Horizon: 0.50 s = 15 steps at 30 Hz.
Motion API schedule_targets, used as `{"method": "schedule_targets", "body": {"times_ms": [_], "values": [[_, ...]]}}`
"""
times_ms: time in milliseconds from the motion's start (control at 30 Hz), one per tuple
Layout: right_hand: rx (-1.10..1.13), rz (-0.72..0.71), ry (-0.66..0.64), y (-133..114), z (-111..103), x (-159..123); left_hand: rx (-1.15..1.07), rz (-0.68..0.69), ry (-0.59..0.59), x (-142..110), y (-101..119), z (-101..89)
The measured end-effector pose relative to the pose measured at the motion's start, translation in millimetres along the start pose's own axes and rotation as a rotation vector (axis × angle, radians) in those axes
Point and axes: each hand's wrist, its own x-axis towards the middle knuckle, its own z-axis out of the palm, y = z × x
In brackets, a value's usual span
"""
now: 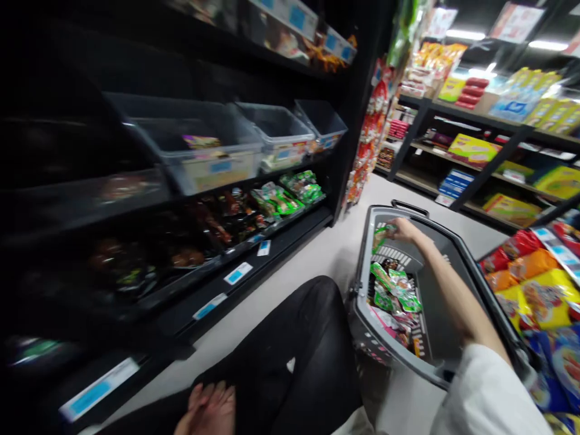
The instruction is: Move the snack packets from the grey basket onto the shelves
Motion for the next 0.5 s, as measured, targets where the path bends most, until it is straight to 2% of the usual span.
{"method": "schedule_targets", "body": {"times_ms": [100, 167, 267, 333, 400, 433, 500], "values": [[0.103, -0.104, 0.261, -15.4, -29.9, 1.0, -0.157, -0.049, 0.015, -1.6, -2.1, 1.0], [0.167, -0.11, 0.452, -33.6, -48.1, 1.0, -0.228, -0.054, -0.003, -1.3, -3.2, 2.3], [0.365, -0.107, 0.789, -83.1, -72.5, -2.5, -0.318, -0.07, -0.015, -0.7, -3.8, 5.1], [0.525, -0.117, 0.904, -129.0, -82.9, -5.7, -0.38, -0.089, -0.004, -1.1, -3.2, 6.8], [0.674, -0.166, 0.877, -179.8, -85.2, -5.5, -0.426, -0.101, -0.003, -2.0, -2.2, 7.9], [0.737, -0.225, 0.816, -205.5, -83.1, -3.6, -0.44, -0.104, -0.009, -2.4, -1.7, 8.1], [0.802, -0.389, 0.614, -256.0, -73.5, 2.7, -0.449, -0.105, -0.018, -2.7, -1.5, 7.7]]}}
